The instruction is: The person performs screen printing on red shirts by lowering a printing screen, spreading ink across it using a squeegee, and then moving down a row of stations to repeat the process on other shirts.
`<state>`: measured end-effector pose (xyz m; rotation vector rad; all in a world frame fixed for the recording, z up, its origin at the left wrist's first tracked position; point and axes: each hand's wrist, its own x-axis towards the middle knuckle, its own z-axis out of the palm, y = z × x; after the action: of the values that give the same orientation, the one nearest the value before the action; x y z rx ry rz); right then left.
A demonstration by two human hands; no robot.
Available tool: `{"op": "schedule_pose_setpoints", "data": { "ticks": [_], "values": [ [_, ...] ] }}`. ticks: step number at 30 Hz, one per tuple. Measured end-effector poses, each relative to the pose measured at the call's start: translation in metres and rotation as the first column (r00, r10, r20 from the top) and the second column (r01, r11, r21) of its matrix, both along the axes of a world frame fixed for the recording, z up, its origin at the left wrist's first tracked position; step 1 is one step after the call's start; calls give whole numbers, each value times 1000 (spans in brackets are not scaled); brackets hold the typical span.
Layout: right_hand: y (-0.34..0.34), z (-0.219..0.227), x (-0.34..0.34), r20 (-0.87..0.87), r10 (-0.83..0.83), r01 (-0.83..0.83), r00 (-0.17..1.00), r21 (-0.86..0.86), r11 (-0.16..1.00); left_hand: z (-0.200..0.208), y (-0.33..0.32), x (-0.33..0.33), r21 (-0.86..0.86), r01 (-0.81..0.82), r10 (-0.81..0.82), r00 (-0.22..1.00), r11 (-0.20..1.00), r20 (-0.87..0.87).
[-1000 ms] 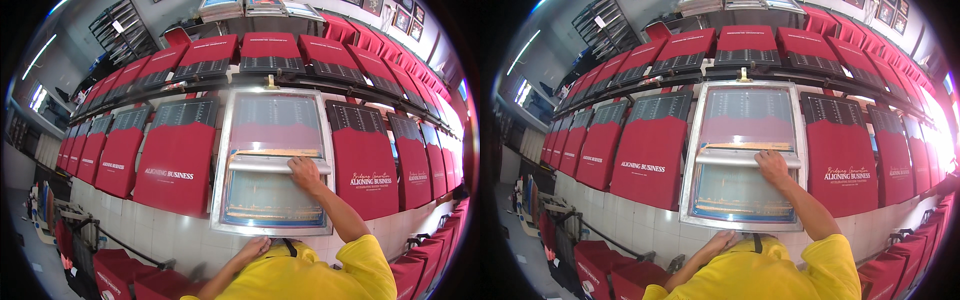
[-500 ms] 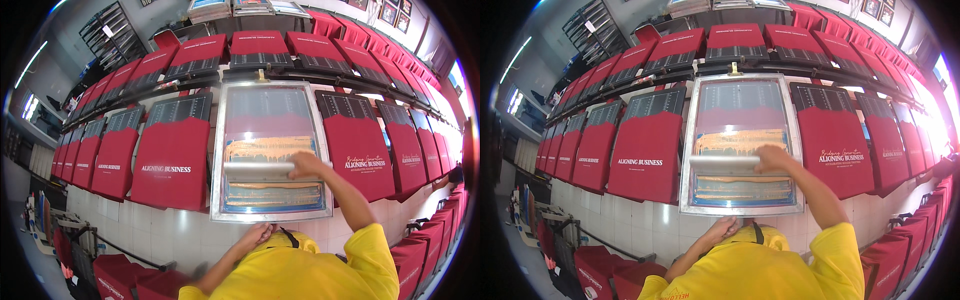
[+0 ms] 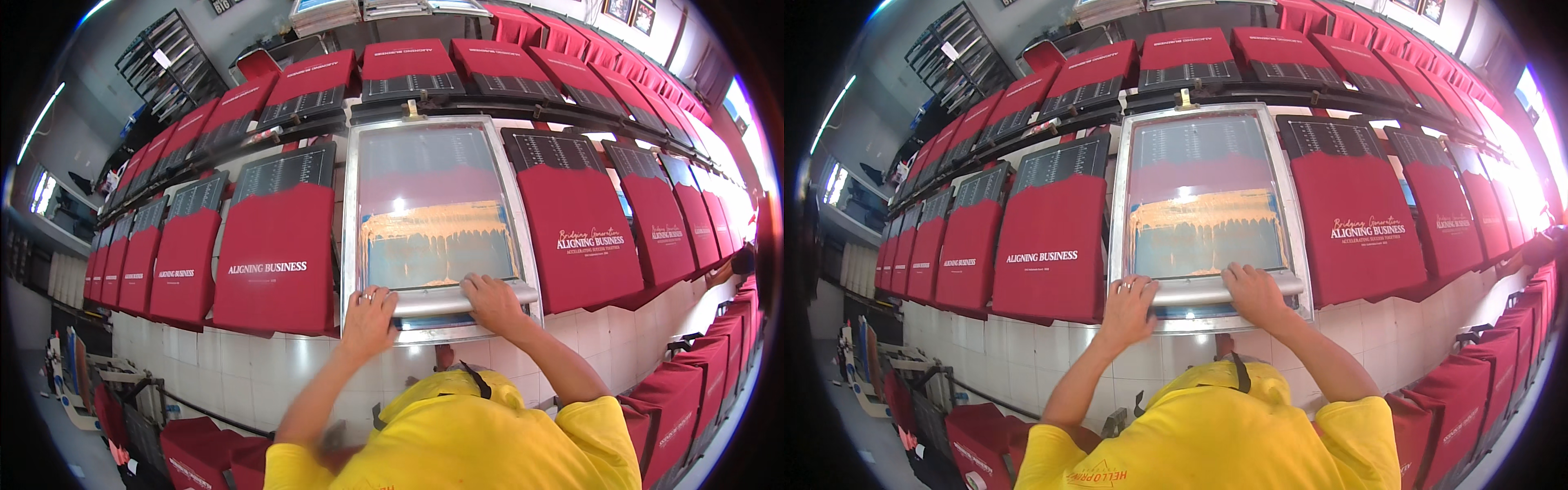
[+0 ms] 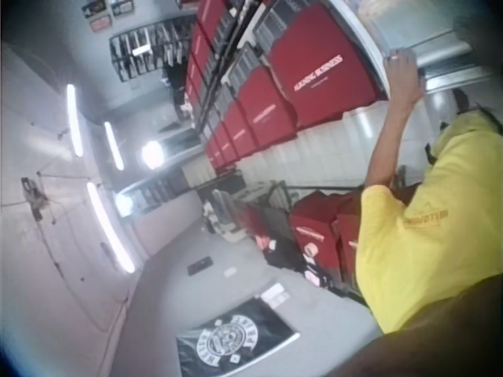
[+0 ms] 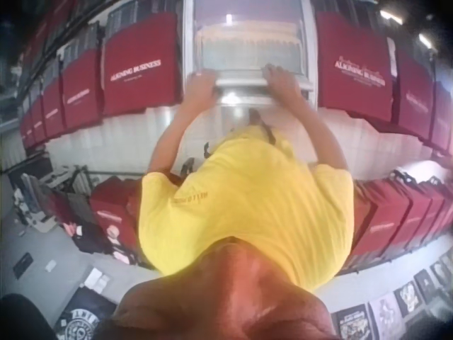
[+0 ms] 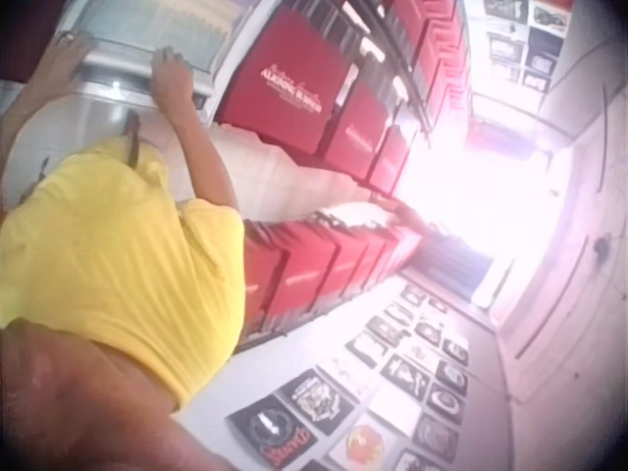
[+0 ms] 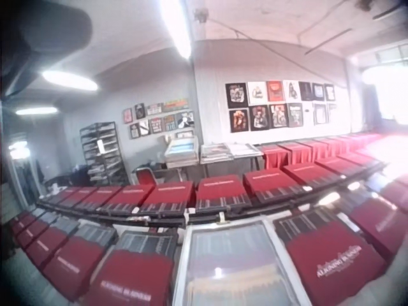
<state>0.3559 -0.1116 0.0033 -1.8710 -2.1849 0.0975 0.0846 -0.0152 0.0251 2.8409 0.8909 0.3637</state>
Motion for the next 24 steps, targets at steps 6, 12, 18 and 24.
{"op": "schedule_pose_setpoints", "data": {
  "ticks": [6, 12, 18, 24],
  "values": [
    [-36, -20, 44, 122, -119, 119, 985, 3, 993, -45, 12, 0, -99, -97, 88, 992, 990, -92],
    [-34, -2, 42, 54, -127, 128, 990, -20, 992, -38, 21, 1, -127, -142, 140, 990, 982, -22],
    [-59, -22, 25, 36, -147, 144, 989, 68, 987, -65, -1, -15, 42, -74, 69, 991, 996, 115],
    [-19, -38, 49, 52, -143, 140, 988, 57, 988, -76, 38, 1, 26, -72, 72, 997, 997, 13]
  ]
}}
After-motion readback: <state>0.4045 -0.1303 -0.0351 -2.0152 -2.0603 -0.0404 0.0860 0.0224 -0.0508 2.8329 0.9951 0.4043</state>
